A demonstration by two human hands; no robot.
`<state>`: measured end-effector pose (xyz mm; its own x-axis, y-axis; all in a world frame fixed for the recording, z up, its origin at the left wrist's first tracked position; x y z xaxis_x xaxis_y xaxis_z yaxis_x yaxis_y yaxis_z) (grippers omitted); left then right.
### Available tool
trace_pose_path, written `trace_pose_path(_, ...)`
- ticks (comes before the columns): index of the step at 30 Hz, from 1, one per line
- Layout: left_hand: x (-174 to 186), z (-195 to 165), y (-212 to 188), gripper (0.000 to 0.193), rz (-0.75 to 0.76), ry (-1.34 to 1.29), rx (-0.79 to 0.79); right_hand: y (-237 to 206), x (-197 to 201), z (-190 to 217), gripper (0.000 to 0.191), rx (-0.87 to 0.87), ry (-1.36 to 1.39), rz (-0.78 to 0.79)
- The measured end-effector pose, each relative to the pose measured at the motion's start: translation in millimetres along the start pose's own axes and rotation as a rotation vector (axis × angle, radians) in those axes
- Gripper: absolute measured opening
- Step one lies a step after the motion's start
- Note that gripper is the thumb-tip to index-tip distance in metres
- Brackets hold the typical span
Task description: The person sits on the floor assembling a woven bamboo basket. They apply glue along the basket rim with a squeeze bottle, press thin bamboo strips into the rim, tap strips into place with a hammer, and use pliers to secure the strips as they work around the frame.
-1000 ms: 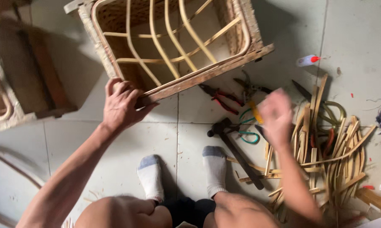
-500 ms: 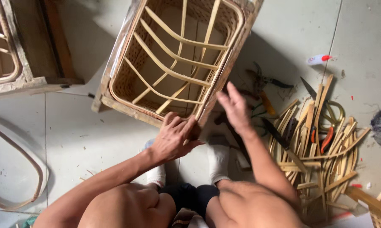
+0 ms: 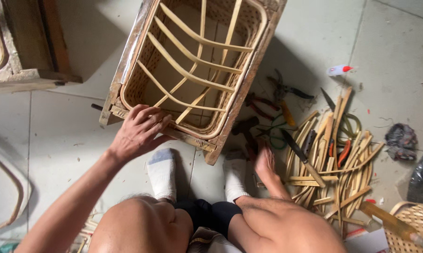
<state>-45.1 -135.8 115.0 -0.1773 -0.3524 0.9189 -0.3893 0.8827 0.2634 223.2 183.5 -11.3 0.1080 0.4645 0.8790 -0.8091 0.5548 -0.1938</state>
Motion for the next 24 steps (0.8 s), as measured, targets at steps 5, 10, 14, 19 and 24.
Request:
trace_pose_path(5, -10, -14, -8, 0.040, -0.074, -0.052, 0.088, 6, 9, -9, 0.034, 0.080, 0.282, -0.026)
trace_pose_path(10, -21, -57, -10, 0.049, -0.090, -0.096, 0.182, -2, 62, -12, 0.020, -0.398, 0.478, 0.125)
trace_pose_path(14, -18, -75, -12, 0.060, -0.098, -0.166, 0.153, 38, 142, 36, 0.022, -0.036, 0.672, -0.074)
trace_pose_path(19, 9, -69, -13, 0.068, -0.077, -0.075, 0.050, 108, 187, 113, 0.019, 0.095, 0.627, -0.060)
trace_pose_path(24, 22, -55, -20, 0.065, -0.006, -0.019, 0.138, 176, 162, 163, 0.019, 0.179, 0.534, 0.030)
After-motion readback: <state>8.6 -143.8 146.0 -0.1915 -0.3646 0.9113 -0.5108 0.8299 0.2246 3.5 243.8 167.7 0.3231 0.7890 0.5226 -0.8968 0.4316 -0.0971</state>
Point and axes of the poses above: each hand's wrist, its own y-axis towards the middle knuckle, its own x-axis out of the back of the hand, z = x × y, the point moved 4 cm from there along y, towards the middle knuckle, and after that the axes turned 4 degrees about -z, right-handed, at the moved point
